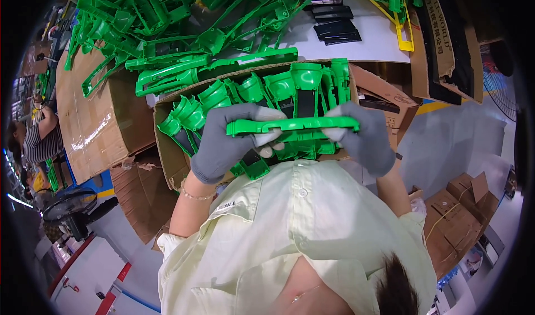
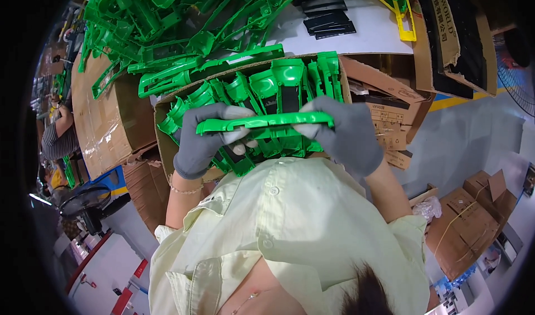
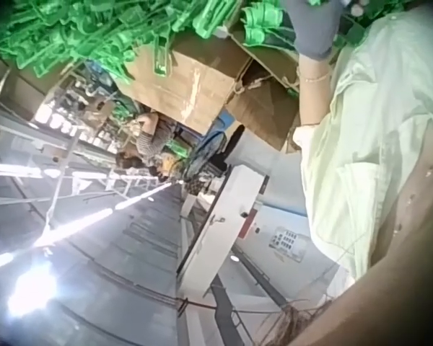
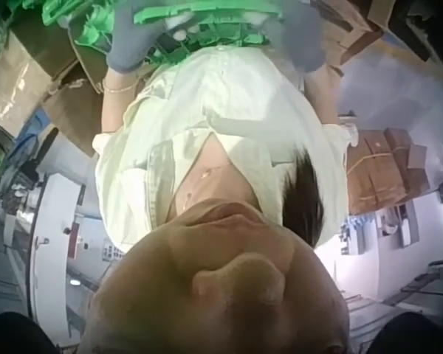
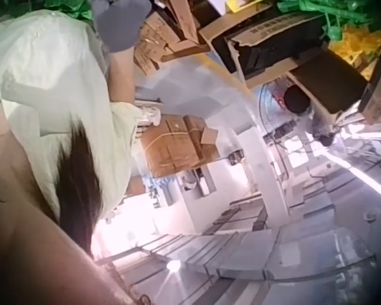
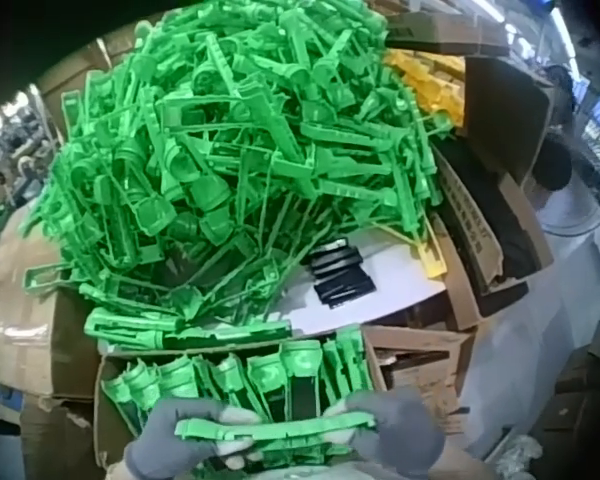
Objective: Manually assembling green plastic light fixture components by attaching black strips and placing them into a box.
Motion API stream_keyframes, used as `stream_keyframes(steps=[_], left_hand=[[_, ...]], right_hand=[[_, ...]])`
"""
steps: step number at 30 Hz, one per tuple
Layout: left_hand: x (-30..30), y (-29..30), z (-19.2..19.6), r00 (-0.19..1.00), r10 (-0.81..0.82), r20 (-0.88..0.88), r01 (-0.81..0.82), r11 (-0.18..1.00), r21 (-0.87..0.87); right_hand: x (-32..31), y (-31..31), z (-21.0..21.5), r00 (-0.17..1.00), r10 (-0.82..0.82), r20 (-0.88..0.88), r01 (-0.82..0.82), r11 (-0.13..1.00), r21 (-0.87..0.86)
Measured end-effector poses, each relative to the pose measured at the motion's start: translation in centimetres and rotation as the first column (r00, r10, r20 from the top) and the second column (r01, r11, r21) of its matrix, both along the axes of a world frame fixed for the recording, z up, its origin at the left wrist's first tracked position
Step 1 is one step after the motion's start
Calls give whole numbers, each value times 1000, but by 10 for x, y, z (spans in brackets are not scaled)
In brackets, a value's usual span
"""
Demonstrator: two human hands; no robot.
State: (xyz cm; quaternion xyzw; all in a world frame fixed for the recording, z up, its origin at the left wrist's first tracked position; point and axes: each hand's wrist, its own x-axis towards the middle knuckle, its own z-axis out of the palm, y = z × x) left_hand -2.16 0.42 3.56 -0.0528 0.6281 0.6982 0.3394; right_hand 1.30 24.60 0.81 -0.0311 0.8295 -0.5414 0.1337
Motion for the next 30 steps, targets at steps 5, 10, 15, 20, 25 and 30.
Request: stream_keyframes(steps=[5,10,15,20,25,30], left_hand=[[-7,14,1,986,-135,96,145,984,-103],[-28,34,-21,852,-312,-419,160,919,-360],[-31,36,-20,611,-662,-435,14,559,-829],[-63,8,-13,449,-580,-679,-367,574,-732],[-96,-56,-30,316,-821,-476,-329,376,-866],[-110,-46,-35,308,-865,-397,-173,359,-917]], right_hand=[[37,-5,-4,998,-65,-27,70,966,248],[47,3,-8,987,150,61,-160,852,498],[18,17,12,985,167,-43,-124,859,496],[-35,40,12,969,-144,-199,200,933,299],[-91,67,-22,961,-113,-252,214,880,424],[-142,80,-46,925,-73,-372,259,839,479]])
